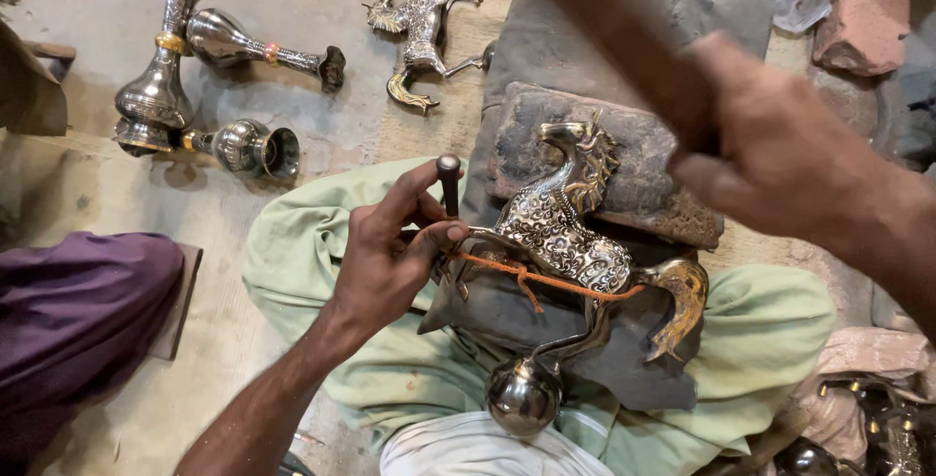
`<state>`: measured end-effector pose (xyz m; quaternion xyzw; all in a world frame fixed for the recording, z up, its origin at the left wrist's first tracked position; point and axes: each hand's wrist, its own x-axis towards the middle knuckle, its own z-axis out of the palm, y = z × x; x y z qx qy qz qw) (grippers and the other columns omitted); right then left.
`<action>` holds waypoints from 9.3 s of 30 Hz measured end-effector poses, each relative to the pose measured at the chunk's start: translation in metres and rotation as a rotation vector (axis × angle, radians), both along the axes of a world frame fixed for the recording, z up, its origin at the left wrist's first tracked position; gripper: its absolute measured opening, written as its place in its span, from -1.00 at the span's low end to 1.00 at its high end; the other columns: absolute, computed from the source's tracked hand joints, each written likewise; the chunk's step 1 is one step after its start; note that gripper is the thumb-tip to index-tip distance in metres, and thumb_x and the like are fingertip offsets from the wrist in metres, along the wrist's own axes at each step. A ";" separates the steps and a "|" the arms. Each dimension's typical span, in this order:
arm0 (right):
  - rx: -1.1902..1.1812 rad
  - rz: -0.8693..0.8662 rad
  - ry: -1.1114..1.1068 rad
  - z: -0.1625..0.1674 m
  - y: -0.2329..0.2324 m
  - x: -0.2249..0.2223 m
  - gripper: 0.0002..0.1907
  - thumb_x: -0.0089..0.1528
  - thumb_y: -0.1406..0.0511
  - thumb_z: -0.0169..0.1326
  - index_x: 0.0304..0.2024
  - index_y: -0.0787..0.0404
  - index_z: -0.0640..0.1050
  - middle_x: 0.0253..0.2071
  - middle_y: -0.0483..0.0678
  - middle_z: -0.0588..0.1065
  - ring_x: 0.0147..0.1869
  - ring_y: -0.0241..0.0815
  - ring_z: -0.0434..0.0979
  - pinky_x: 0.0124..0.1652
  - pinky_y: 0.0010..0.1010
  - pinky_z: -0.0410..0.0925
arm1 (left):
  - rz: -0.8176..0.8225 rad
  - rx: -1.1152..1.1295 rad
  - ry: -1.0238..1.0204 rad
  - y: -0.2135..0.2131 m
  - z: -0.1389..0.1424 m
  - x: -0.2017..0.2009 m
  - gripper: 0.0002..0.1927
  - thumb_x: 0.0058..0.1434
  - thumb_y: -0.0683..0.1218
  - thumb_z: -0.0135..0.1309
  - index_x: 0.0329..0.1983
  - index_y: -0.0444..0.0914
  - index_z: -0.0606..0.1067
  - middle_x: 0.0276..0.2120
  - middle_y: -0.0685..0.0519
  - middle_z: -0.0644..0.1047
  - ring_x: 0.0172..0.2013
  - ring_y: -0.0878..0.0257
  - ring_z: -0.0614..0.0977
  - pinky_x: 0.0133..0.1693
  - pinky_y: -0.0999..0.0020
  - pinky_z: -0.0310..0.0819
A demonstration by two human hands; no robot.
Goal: The person sits on the floor with a decorative metal horse figurine strapped to a cushioned form and hammers a punch against the figurine's body with a wooden mallet, repositioning the punch and rotating the figurine to work different areas of the ornament.
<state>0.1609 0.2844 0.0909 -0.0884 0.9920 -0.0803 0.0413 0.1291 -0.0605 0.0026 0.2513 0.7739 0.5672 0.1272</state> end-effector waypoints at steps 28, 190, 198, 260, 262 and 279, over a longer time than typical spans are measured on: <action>0.067 -0.002 0.108 -0.016 0.005 0.028 -0.52 0.03 0.36 0.16 0.02 0.27 0.43 -0.12 0.05 0.45 -0.17 0.09 0.58 -0.11 -0.06 0.49 | 0.138 0.179 -0.170 -0.012 0.006 0.007 -0.51 0.25 -0.31 0.22 0.25 -0.26 0.45 -0.34 0.06 0.64 -0.26 0.40 0.67 -0.19 0.45 0.62; -0.426 -0.347 0.677 -0.145 -0.038 0.242 -0.53 0.25 0.44 0.28 0.08 0.32 0.30 -0.50 -0.14 0.28 -0.42 -0.30 0.26 -0.39 -0.56 0.27 | -0.930 -0.142 0.876 0.097 0.045 -0.040 -0.57 0.18 -0.22 0.02 0.09 0.03 0.36 -0.40 -0.04 0.60 -0.40 -0.10 0.68 -0.51 -0.05 0.52; -0.246 -0.446 0.648 -0.145 -0.031 0.254 -0.41 0.25 0.24 0.32 0.15 0.39 0.32 -0.24 0.05 0.52 -0.20 -0.13 0.52 0.00 -0.39 0.31 | -0.948 -0.214 0.856 0.103 0.046 -0.036 -0.64 0.33 -0.18 -0.06 0.14 0.04 0.33 -0.42 -0.05 0.61 -0.44 -0.04 0.70 -0.56 0.08 0.58; -0.546 -0.425 0.685 -0.148 -0.034 0.239 -0.66 0.42 0.25 0.27 0.01 0.27 0.39 -0.30 -0.10 0.46 -0.25 -0.23 0.44 -0.11 -0.44 0.33 | -0.899 -0.221 0.853 0.097 0.049 -0.039 -0.67 0.32 -0.17 -0.10 0.12 0.00 0.33 -0.49 -0.06 0.57 -0.46 -0.03 0.67 -0.52 0.01 0.56; -0.145 -0.436 0.701 -0.139 -0.040 0.233 -0.41 0.19 0.22 0.33 0.12 0.39 0.38 -0.29 -0.03 0.47 -0.34 -0.23 0.45 -0.27 -0.42 0.36 | -0.889 -0.213 0.863 0.097 0.049 -0.041 -0.67 0.32 -0.16 -0.09 0.12 0.00 0.33 -0.48 -0.06 0.57 -0.45 -0.05 0.67 -0.52 0.00 0.56; -0.499 -0.520 0.649 -0.152 -0.027 0.246 -0.56 0.27 0.27 0.31 0.01 0.34 0.39 -0.31 -0.03 0.41 -0.28 -0.28 0.40 -0.24 -0.52 0.32 | -0.904 -0.161 0.832 0.093 0.053 -0.045 -0.58 0.16 -0.21 0.01 0.08 -0.01 0.37 -0.44 -0.09 0.57 -0.39 -0.15 0.65 -0.53 -0.09 0.47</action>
